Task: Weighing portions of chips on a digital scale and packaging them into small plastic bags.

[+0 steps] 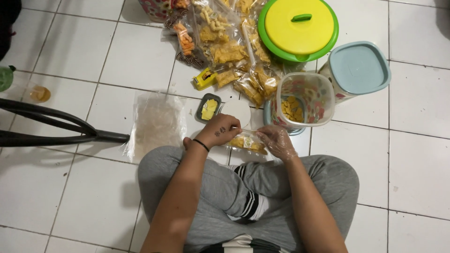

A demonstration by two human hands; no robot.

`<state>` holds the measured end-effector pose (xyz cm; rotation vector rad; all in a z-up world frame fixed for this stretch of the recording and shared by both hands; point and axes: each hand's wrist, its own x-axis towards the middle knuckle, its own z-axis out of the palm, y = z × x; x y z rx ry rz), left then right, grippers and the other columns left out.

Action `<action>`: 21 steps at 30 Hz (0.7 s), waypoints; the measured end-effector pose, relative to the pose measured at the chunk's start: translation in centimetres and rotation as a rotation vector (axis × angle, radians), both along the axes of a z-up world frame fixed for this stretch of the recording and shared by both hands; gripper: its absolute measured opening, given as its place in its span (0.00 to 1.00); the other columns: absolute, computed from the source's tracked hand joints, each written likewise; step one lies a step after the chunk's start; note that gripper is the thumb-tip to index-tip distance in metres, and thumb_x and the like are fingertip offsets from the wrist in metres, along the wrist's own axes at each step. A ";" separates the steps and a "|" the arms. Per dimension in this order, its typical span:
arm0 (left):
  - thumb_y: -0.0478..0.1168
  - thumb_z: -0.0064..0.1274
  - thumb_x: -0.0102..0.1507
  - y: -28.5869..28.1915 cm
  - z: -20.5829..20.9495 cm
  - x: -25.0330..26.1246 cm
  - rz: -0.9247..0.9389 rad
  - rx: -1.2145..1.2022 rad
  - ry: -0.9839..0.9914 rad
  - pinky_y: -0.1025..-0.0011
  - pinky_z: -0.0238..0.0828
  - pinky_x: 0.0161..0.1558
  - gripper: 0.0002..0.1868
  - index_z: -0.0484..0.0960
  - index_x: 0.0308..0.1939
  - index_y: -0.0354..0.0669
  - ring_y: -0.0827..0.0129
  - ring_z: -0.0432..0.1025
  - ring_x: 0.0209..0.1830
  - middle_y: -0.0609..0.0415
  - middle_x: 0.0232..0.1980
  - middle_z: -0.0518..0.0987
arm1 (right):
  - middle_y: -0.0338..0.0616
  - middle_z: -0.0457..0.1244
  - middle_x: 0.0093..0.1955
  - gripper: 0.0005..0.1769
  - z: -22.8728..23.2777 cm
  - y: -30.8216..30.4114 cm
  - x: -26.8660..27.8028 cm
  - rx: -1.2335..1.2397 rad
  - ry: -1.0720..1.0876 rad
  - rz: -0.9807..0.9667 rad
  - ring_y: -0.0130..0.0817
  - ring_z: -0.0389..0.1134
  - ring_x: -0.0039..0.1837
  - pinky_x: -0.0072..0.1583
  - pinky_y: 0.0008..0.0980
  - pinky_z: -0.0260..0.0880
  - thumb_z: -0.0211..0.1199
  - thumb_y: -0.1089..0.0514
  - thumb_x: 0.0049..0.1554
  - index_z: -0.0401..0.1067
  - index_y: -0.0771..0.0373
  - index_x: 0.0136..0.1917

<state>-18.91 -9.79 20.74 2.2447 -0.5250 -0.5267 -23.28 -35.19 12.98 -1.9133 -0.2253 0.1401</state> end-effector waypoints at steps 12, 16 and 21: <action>0.39 0.52 0.65 -0.4 1.2 0.1 0.002 0.091 -0.059 0.57 0.76 0.49 0.11 0.88 0.46 0.43 0.49 0.80 0.44 0.45 0.39 0.86 | 0.51 0.68 0.34 0.06 -1.4 1.9 -0.1 0.133 -0.023 -0.066 0.36 0.69 0.39 0.45 0.37 0.70 0.70 0.62 0.53 0.83 0.65 0.45; 0.43 0.55 0.63 0.3 0.0 1.2 0.012 0.183 -0.178 0.52 0.75 0.49 0.13 0.87 0.48 0.45 0.46 0.79 0.46 0.43 0.42 0.85 | 0.54 0.67 0.34 0.07 -0.4 3.2 0.0 0.093 -0.104 -0.135 0.42 0.71 0.39 0.45 0.38 0.71 0.71 0.64 0.53 0.83 0.67 0.47; 0.48 0.53 0.66 2.1 0.5 1.6 0.136 0.234 -0.187 0.47 0.73 0.50 0.26 0.76 0.62 0.34 0.45 0.77 0.49 0.39 0.48 0.79 | 0.45 0.66 0.36 0.09 3.5 4.7 0.3 -0.382 -0.428 -0.198 0.43 0.70 0.41 0.44 0.39 0.70 0.72 0.67 0.52 0.82 0.59 0.47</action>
